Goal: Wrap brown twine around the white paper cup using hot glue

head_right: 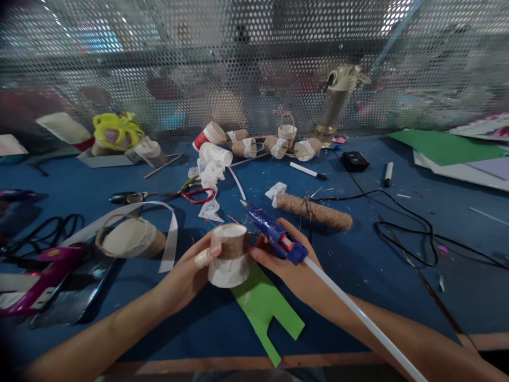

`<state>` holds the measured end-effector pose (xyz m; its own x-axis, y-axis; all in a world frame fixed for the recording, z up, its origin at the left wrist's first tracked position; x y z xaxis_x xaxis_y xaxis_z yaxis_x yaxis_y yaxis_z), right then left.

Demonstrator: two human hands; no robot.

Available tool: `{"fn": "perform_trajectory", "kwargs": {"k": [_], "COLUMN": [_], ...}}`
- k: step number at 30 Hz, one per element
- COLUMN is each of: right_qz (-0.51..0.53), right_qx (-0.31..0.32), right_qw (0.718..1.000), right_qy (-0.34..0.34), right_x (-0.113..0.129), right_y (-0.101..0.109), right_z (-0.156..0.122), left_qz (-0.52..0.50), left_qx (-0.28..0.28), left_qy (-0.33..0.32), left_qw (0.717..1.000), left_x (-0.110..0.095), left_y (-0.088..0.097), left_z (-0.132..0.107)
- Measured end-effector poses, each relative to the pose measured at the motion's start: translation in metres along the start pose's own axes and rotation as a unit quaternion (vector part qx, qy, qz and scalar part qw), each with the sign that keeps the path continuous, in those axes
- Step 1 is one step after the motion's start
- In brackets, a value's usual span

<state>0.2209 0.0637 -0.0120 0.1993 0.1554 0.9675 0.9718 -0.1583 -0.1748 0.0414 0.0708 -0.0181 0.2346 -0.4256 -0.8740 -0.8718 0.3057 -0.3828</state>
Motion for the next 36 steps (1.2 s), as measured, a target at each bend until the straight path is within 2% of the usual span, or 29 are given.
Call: {"fn": "perform_trajectory", "kwargs": {"k": [4,12,16,20,27,33,36], "right_qz": [-0.009,-0.049,-0.056,-0.059,-0.051,-0.075,-0.097], "right_qx": [-0.031,0.033,0.032,0.048,0.057,0.071,0.097], "right_qw": [0.999,0.997,0.996,0.994,0.995,0.992,0.987], "right_qy": [-0.011,0.046,0.065,0.072,0.068,0.073,0.082], "right_x": [-0.002,0.011,0.011,0.010,0.012,0.015,0.012], "right_y": [0.003,-0.005,-0.005,-0.007,-0.008,-0.006,-0.003], "right_z": [-0.001,0.003,0.002,0.001,-0.001,-0.004,-0.006], "left_qz": [-0.004,-0.024,-0.001,0.023,-0.007,-0.011,-0.003], "left_qx": [-0.011,-0.020,-0.004,-0.026,-0.055,-0.047,-0.053], "left_qy": [-0.004,0.008,0.019,0.012,0.011,-0.016,-0.030], "left_qw": [1.000,0.999,1.000,0.999,0.998,0.999,0.998], "left_x": [0.000,0.008,0.010,0.007,0.003,-0.008,-0.012], "left_y": [0.005,0.011,0.007,0.008,0.016,0.013,0.016], "left_z": [0.002,0.006,0.005,0.005,0.003,0.003,0.003]}}
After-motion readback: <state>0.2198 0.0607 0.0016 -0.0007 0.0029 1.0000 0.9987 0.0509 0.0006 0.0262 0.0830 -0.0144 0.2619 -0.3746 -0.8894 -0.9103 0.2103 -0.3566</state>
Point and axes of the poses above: each hand's wrist, its own z-axis towards the middle knuckle, its own y-axis out of the back of the hand, x = y × z, the point moved 8 cm from there along z, towards the middle knuckle, and after that the axes turned 5 degrees about z, right-handed, at the moved point
